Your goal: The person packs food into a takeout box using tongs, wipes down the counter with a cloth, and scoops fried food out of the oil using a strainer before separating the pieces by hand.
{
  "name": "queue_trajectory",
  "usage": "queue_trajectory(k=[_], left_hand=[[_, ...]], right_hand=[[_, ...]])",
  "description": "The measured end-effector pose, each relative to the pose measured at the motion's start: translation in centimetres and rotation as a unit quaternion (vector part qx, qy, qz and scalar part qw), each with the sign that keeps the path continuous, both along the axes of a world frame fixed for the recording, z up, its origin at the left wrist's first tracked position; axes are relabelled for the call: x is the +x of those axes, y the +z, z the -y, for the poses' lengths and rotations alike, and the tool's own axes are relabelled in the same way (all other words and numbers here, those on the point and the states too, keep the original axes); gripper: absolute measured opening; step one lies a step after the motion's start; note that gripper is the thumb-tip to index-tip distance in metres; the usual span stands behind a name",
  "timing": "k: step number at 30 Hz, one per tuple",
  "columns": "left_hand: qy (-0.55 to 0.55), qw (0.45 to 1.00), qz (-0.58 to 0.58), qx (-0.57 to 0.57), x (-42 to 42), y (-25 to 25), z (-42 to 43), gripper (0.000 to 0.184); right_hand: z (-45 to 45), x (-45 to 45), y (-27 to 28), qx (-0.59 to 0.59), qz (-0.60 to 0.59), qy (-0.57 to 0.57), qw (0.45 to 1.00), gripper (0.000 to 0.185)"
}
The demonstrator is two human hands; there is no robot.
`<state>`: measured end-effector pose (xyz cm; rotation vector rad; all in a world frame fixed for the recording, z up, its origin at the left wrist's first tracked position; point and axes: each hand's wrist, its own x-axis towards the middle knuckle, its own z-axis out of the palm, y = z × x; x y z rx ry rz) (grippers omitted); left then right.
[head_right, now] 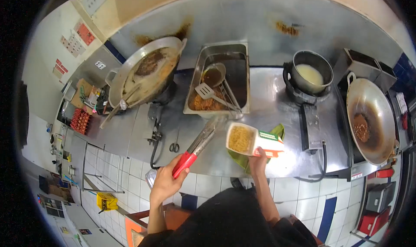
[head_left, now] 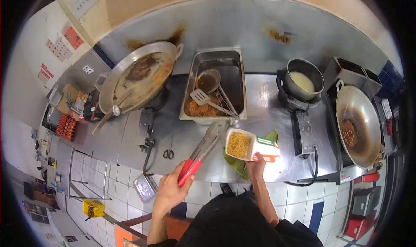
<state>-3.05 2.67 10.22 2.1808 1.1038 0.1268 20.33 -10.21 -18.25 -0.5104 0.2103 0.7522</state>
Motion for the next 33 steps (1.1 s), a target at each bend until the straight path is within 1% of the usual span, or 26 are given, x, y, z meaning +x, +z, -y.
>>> queue_trajectory(k=[2, 4, 6, 8, 9, 10, 11, 12, 14, 15, 16, 18, 19, 20, 21, 22, 24, 25, 26, 27, 28, 30, 31, 32, 33], left_hand=[[-0.024, 0.998, 0.021, 0.053, 0.8, 0.0, -2.3, 0.052], [-0.026, 0.998, -0.001, 0.058, 3.0, -0.4, -5.1, 0.050], [-0.057, 0.995, -0.064, 0.044, 5.6, -2.1, -9.1, 0.048], [-0.089, 0.987, -0.074, 0.114, 8.6, -3.1, -11.5, 0.048], [-0.100, 0.985, -0.074, 0.118, 10.1, -3.5, -12.4, 0.048], [-0.101, 0.980, -0.102, 0.135, 11.8, -3.9, -13.1, 0.048], [-0.105, 0.974, -0.131, 0.152, 13.3, -4.5, -13.3, 0.049], [-0.121, 0.972, -0.132, 0.153, 14.7, -5.1, -13.2, 0.049], [-0.100, 0.949, -0.202, 0.220, 17.8, -6.9, -12.4, 0.053], [-0.095, 0.961, -0.207, 0.157, 19.3, -8.4, -12.4, 0.052], [-0.086, 0.969, -0.213, 0.094, 20.8, -10.0, -12.5, 0.052], [-0.072, 0.978, -0.164, 0.108, 22.7, -13.6, -11.8, 0.052], [-0.075, 0.980, -0.147, 0.111, 23.7, -15.3, -11.2, 0.052], [-0.053, 0.979, -0.120, 0.154, 24.6, -16.5, -10.5, 0.054], [-0.028, 0.975, -0.092, 0.199, 25.3, -17.0, -10.1, 0.057], [-0.044, 0.974, -0.091, 0.205, 25.8, -16.8, -9.5, 0.057], [-0.025, 0.964, -0.082, 0.254, 26.6, -16.3, -7.6, 0.066], [-0.021, 0.964, -0.102, 0.246, 27.2, -15.5, -6.6, 0.068], [-0.017, 0.963, -0.124, 0.239, 27.5, -14.4, -5.4, 0.071], [-0.012, 0.955, -0.111, 0.275, 27.1, -13.4, -4.4, 0.068], [-0.008, 0.947, -0.089, 0.308, 27.4, -12.6, -3.0, 0.065], [-0.030, 0.910, 0.133, 0.392, 28.4, -12.7, 1.0, 0.052], [-0.061, 0.925, 0.250, 0.281, 30.0, -11.3, 5.8, 0.045], [-0.096, 0.916, 0.358, 0.154, 31.6, -10.1, 12.3, 0.038], [-0.174, 0.917, 0.356, 0.056, 33.3, -10.2, 18.1, 0.034]], right_hand=[[0.0, -0.5, 1.9, -0.026, 0.019, 0.004, 0.999, 0.037], [0.5, -0.9, 0.2, -0.034, 0.008, -0.005, 0.999, 0.040], [1.5, -0.3, -0.1, -0.036, 0.005, -0.014, 0.999, 0.042], [3.0, 0.3, 0.3, -0.054, 0.013, -0.062, 0.997, 0.043], [4.2, 1.0, -0.6, -0.056, 0.003, -0.072, 0.996, 0.043], [5.2, 1.2, 0.4, -0.064, 0.005, -0.104, 0.992, 0.042], [6.4, 1.8, 0.0, -0.063, 0.001, -0.118, 0.991, 0.043], [7.8, 2.3, -0.6, -0.063, -0.005, -0.134, 0.989, 0.044], [10.0, 2.4, 1.9, -0.066, 0.000, -0.151, 0.986, 0.044], [11.2, 2.6, 3.0, -0.070, 0.008, -0.154, 0.986, 0.044], [12.4, 2.7, 2.8, -0.077, 0.000, -0.180, 0.981, 0.044], [14.9, 3.3, 2.0, -0.044, 0.044, -0.196, 0.979, 0.045], [16.4, 3.5, 3.1, -0.052, 0.041, -0.217, 0.974, 0.045], [17.8, 3.7, 5.0, -0.055, 0.036, -0.214, 0.975, 0.046], [19.0, 4.0, 6.0, -0.053, 0.030, -0.208, 0.976, 0.047], [20.2, 4.3, 6.1, -0.049, 0.026, -0.223, 0.973, 0.047], [23.4, 4.9, 6.3, -0.035, 0.027, -0.230, 0.972, 0.051], [24.9, 5.4, 6.7, -0.035, 0.026, -0.245, 0.968, 0.051], [26.2, 5.6, 7.2, -0.039, 0.023, -0.230, 0.972, 0.051], [27.3, 5.4, 7.1, -0.040, 0.014, -0.214, 0.976, 0.051], [29.1, 6.0, 6.8, -0.036, 0.014, -0.233, 0.972, 0.051], [34.3, 7.2, 7.0, -0.067, 0.016, -0.218, 0.973, 0.051], [36.8, 7.9, 6.5, -0.113, 0.019, -0.235, 0.965, 0.047], [39.6, 8.4, 5.4, -0.152, 0.041, -0.206, 0.966, 0.044], [42.4, 9.2, 5.9, -0.175, 0.041, -0.185, 0.966, 0.045]])
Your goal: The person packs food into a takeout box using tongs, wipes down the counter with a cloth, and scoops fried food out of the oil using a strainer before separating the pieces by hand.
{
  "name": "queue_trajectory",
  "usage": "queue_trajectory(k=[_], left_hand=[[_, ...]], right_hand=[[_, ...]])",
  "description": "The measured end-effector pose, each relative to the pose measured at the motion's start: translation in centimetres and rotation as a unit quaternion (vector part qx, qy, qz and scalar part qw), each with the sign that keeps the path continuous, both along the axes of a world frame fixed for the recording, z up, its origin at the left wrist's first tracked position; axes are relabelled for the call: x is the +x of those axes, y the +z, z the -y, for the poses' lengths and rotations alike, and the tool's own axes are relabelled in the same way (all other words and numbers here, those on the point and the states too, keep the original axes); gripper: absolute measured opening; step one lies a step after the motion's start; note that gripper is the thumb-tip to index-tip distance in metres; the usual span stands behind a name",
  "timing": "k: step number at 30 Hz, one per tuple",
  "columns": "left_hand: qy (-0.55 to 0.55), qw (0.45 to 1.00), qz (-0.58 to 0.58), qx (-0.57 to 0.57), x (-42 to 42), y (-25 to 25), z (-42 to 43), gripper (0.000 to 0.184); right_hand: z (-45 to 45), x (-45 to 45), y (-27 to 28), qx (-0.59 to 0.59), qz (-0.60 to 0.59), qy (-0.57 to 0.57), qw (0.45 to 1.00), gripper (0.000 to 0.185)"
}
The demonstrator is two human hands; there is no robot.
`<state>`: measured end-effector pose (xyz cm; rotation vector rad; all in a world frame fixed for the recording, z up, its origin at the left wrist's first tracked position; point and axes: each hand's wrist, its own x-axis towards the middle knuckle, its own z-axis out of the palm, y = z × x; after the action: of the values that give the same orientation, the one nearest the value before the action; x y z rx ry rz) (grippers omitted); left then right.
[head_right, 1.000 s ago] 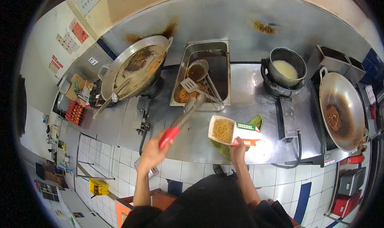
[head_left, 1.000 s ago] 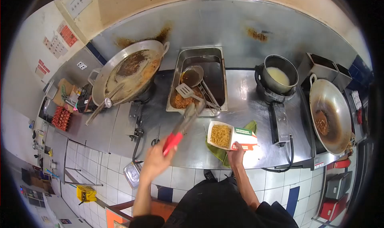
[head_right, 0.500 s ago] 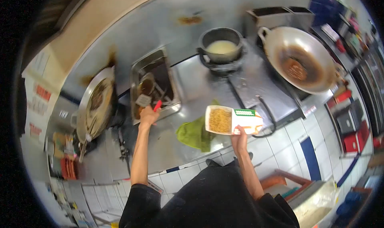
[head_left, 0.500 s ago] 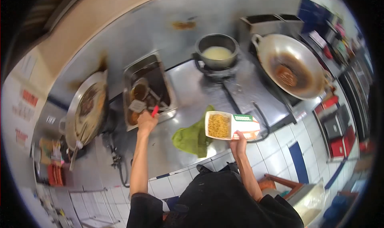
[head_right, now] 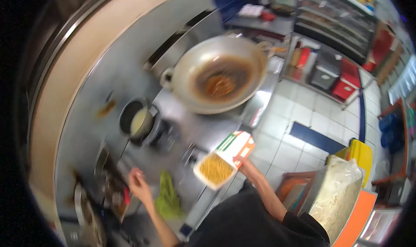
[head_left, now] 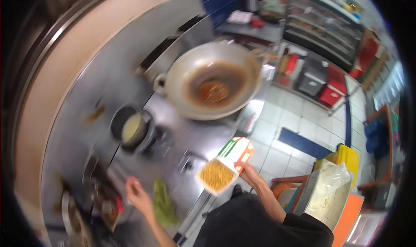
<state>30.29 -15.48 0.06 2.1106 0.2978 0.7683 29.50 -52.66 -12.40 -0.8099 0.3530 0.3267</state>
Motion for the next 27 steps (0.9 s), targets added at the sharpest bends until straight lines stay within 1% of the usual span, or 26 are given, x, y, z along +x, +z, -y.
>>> queue_trajectory(k=[1, 2, 3, 4, 5, 6, 7, 8, 9, 10, 11, 12, 13, 14, 15, 16, 17, 18, 19, 21, 23, 24, 25, 26, 27], left_hand=[[-0.102, 0.993, -0.026, -0.061, 1.2, 0.1, 6.1, 0.029], [-0.221, 0.973, -0.064, -0.014, 2.2, 1.7, 12.9, 0.026], [-0.341, 0.932, -0.116, -0.045, 3.9, -0.5, 17.2, 0.028], [-0.438, 0.872, -0.167, -0.138, 4.4, -2.4, 21.6, 0.034], [-0.526, 0.767, -0.282, -0.236, 5.7, -3.1, 25.6, 0.040], [-0.564, 0.748, -0.297, -0.186, 7.0, -7.1, 28.9, 0.044], [-0.587, 0.706, -0.356, -0.171, 8.0, -6.7, 32.5, 0.045], [-0.592, 0.683, -0.383, -0.188, 8.9, -6.4, 35.7, 0.043], [-0.595, 0.657, -0.413, -0.207, 9.5, -6.1, 38.7, 0.041], [-0.611, 0.643, -0.414, -0.204, 10.1, -6.1, 41.6, 0.041], [-0.608, 0.600, -0.444, -0.271, 10.7, -6.5, 44.5, 0.037], [-0.597, 0.554, -0.474, -0.334, 11.5, -6.8, 47.5, 0.034], [-0.607, 0.540, -0.476, -0.337, 12.2, -6.9, 50.5, 0.034], [-0.566, 0.538, -0.488, -0.390, 13.0, -7.1, 53.5, 0.032], [-0.516, 0.536, -0.499, -0.445, 13.9, -7.3, 56.6, 0.030], [-0.495, 0.550, -0.494, -0.457, 15.4, -7.4, 59.9, 0.029], [-0.484, 0.574, -0.457, -0.477, 17.1, -7.9, 63.5, 0.029], [-0.467, 0.601, -0.419, -0.496, 19.0, -8.1, 66.8, 0.029], [-0.436, 0.571, -0.422, -0.553, 21.3, -7.7, 69.9, 0.032], [-0.360, 0.586, -0.406, -0.602, 26.5, -9.2, 76.5, 0.039], [-0.318, 0.598, -0.329, -0.658, 32.0, -10.4, 82.5, 0.045], [-0.287, 0.650, -0.281, -0.645, 34.8, -11.2, 85.4, 0.047], [-0.280, 0.666, -0.202, -0.661, 38.0, -13.0, 88.4, 0.047], [-0.262, 0.710, -0.156, -0.635, 41.5, -15.6, 91.1, 0.041], [-0.242, 0.735, -0.123, -0.622, 45.0, -16.1, 93.0, 0.044]], right_hand=[[2.9, 0.6, 1.1, -0.027, -0.011, 0.026, 0.999, 0.046], [5.8, 1.2, 1.7, -0.040, 0.001, 0.000, 0.999, 0.046], [8.7, 1.8, 2.2, -0.076, -0.002, 0.047, 0.996, 0.049], [10.9, 1.3, 3.0, -0.117, -0.013, 0.095, 0.988, 0.051], [12.8, 1.1, 3.9, -0.128, -0.010, 0.081, 0.988, 0.051], [14.9, 0.8, 5.3, -0.154, -0.002, 0.050, 0.987, 0.053], [16.9, 0.8, 6.0, -0.179, 0.003, 0.016, 0.984, 0.055], [19.1, 0.7, 5.9, -0.203, -0.037, -0.004, 0.978, 0.055], [21.2, 0.3, 6.2, -0.210, -0.042, -0.024, 0.977, 0.055], [23.1, 0.0, 6.6, -0.208, -0.064, -0.065, 0.974, 0.053], [25.0, -0.5, 7.3, -0.207, -0.087, -0.106, 0.969, 0.051], [26.9, -0.7, 7.9, -0.214, -0.093, -0.122, 0.965, 0.051], [28.7, -0.7, 8.5, -0.171, -0.064, -0.186, 0.966, 0.049], [30.6, -0.8, 8.8, -0.129, -0.035, -0.243, 0.961, 0.049], [33.3, -1.3, 8.1, -0.127, 0.006, -0.278, 0.952, 0.052], [35.7, -1.6, 7.9, -0.156, 0.002, -0.356, 0.921, 0.053], [37.9, -1.3, 7.5, -0.184, 0.001, -0.423, 0.887, 0.054], [39.7, -0.5, 7.5, -0.211, -0.007, -0.493, 0.844, 0.050], [41.9, 0.3, 6.9, -0.259, -0.045, -0.541, 0.799, 0.047], [47.7, 0.7, 1.5, -0.266, -0.069, -0.595, 0.755, 0.044], [54.2, 0.9, -3.9, -0.217, -0.015, -0.532, 0.818, 0.041], [55.4, 2.4, -4.4, -0.245, -0.045, -0.557, 0.792, 0.035], [55.7, 4.2, -4.6, -0.271, -0.075, -0.581, 0.764, 0.030], [56.5, 5.3, -4.3, -0.302, -0.130, -0.554, 0.764, 0.027], [57.4, 6.4, -4.1, -0.331, -0.183, -0.523, 0.764, 0.024]])
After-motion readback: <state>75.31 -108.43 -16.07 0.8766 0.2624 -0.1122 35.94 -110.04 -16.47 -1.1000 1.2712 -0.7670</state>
